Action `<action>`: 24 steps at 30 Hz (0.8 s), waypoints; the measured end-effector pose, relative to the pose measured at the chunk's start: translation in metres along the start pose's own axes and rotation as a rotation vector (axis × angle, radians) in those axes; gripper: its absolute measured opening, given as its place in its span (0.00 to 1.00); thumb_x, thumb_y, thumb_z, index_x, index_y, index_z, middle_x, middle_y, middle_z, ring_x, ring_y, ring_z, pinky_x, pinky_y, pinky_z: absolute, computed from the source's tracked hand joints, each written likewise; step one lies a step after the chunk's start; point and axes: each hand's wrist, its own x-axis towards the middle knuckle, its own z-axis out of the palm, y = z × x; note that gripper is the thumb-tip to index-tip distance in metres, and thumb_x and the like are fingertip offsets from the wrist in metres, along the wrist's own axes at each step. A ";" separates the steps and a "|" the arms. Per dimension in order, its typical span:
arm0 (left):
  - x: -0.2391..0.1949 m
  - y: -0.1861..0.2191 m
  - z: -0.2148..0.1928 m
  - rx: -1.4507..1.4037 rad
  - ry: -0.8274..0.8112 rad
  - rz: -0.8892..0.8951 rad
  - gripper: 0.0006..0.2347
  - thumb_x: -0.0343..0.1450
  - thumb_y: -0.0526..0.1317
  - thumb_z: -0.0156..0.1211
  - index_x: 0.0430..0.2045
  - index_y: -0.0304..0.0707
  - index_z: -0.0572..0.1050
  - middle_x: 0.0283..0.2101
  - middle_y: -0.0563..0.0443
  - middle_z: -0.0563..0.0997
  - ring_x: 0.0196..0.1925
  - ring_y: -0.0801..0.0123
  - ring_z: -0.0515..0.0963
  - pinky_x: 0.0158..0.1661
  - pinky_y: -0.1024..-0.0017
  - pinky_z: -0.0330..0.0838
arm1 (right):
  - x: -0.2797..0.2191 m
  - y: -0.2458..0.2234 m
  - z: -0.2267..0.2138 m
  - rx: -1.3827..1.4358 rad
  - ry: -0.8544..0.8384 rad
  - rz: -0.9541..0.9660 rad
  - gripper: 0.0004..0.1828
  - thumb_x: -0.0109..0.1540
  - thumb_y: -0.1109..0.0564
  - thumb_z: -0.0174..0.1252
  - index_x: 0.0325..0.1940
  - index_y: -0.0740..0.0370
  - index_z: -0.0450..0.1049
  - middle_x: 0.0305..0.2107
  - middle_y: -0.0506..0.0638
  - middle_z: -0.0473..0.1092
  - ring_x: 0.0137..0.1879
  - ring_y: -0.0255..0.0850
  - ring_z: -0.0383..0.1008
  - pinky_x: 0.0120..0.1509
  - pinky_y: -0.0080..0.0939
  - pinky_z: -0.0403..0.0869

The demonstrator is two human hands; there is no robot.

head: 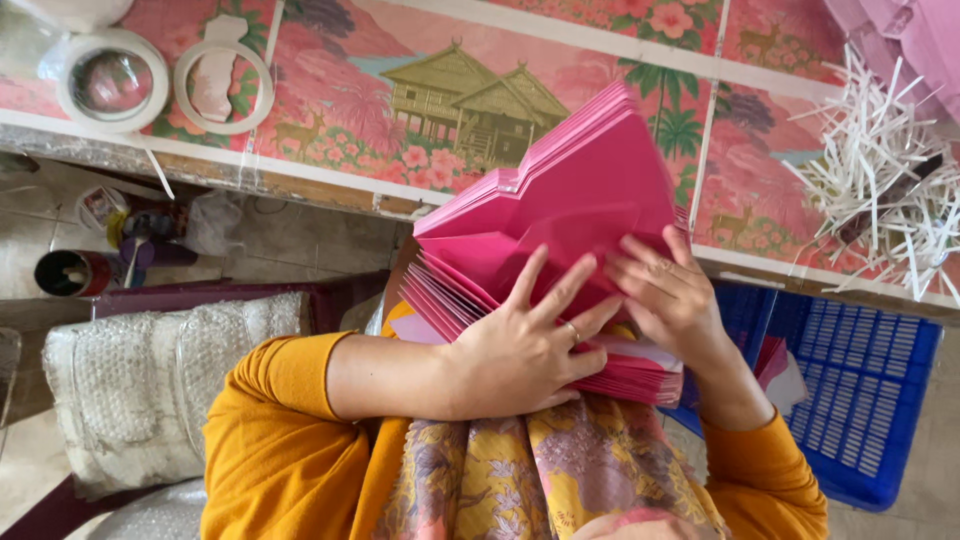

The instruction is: The person folds a stack of pink paper envelopes by hand, pressing the creases to ensure they are sharp. They handle the envelopes one by one, folding the flaps and stacking them on their lap.

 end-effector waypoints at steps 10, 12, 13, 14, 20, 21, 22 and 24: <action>-0.002 0.000 0.008 -0.046 -0.002 0.021 0.26 0.57 0.53 0.65 0.47 0.43 0.71 0.35 0.42 0.79 0.45 0.48 0.76 0.51 0.49 0.60 | 0.001 0.017 0.014 0.004 0.056 0.030 0.15 0.60 0.57 0.60 0.51 0.62 0.76 0.52 0.54 0.71 0.62 0.49 0.68 0.74 0.58 0.52; -0.002 0.001 0.003 -0.039 0.010 0.018 0.24 0.55 0.54 0.66 0.43 0.48 0.74 0.39 0.43 0.80 0.57 0.41 0.72 0.60 0.36 0.50 | 0.004 0.003 -0.002 0.036 0.044 0.017 0.10 0.60 0.61 0.59 0.46 0.58 0.78 0.46 0.51 0.75 0.58 0.47 0.72 0.75 0.61 0.52; -0.001 0.004 0.000 -0.043 0.013 -0.012 0.23 0.54 0.53 0.68 0.41 0.51 0.75 0.49 0.44 0.75 0.60 0.36 0.66 0.59 0.33 0.50 | 0.010 -0.004 -0.016 0.334 -0.016 0.080 0.07 0.57 0.58 0.61 0.39 0.59 0.78 0.40 0.51 0.76 0.53 0.49 0.74 0.69 0.61 0.60; 0.002 0.001 -0.004 -0.035 0.020 -0.027 0.23 0.53 0.53 0.70 0.40 0.53 0.76 0.60 0.45 0.69 0.63 0.30 0.61 0.58 0.30 0.50 | 0.020 -0.009 -0.030 0.619 -0.062 0.141 0.05 0.54 0.55 0.63 0.31 0.59 0.78 0.34 0.51 0.76 0.48 0.51 0.77 0.64 0.61 0.68; -0.001 -0.001 0.001 -0.088 0.122 0.048 0.33 0.56 0.49 0.69 0.54 0.34 0.67 0.28 0.40 0.78 0.33 0.57 0.78 0.43 0.63 0.66 | 0.012 0.036 0.009 -0.104 0.020 0.007 0.24 0.60 0.50 0.62 0.56 0.65 0.74 0.59 0.57 0.68 0.65 0.51 0.65 0.71 0.57 0.55; -0.003 -0.003 0.008 -0.086 0.118 0.051 0.33 0.56 0.49 0.69 0.54 0.34 0.67 0.28 0.40 0.78 0.33 0.57 0.78 0.43 0.63 0.66 | 0.005 0.031 0.011 -0.103 0.024 0.011 0.24 0.60 0.50 0.62 0.56 0.65 0.74 0.59 0.57 0.68 0.65 0.51 0.65 0.71 0.57 0.55; -0.004 -0.005 0.016 -0.087 0.098 0.053 0.28 0.55 0.51 0.68 0.48 0.38 0.70 0.30 0.41 0.79 0.40 0.54 0.77 0.49 0.56 0.61 | -0.001 0.028 0.012 -0.052 0.019 -0.004 0.18 0.61 0.54 0.60 0.54 0.62 0.76 0.56 0.53 0.70 0.65 0.50 0.66 0.73 0.60 0.52; -0.002 -0.004 0.014 -0.099 0.074 0.047 0.24 0.55 0.52 0.66 0.41 0.42 0.74 0.31 0.43 0.79 0.46 0.52 0.77 0.55 0.49 0.57 | 0.000 0.016 0.001 0.009 0.004 -0.015 0.14 0.61 0.58 0.58 0.51 0.59 0.77 0.53 0.49 0.72 0.64 0.48 0.67 0.75 0.63 0.49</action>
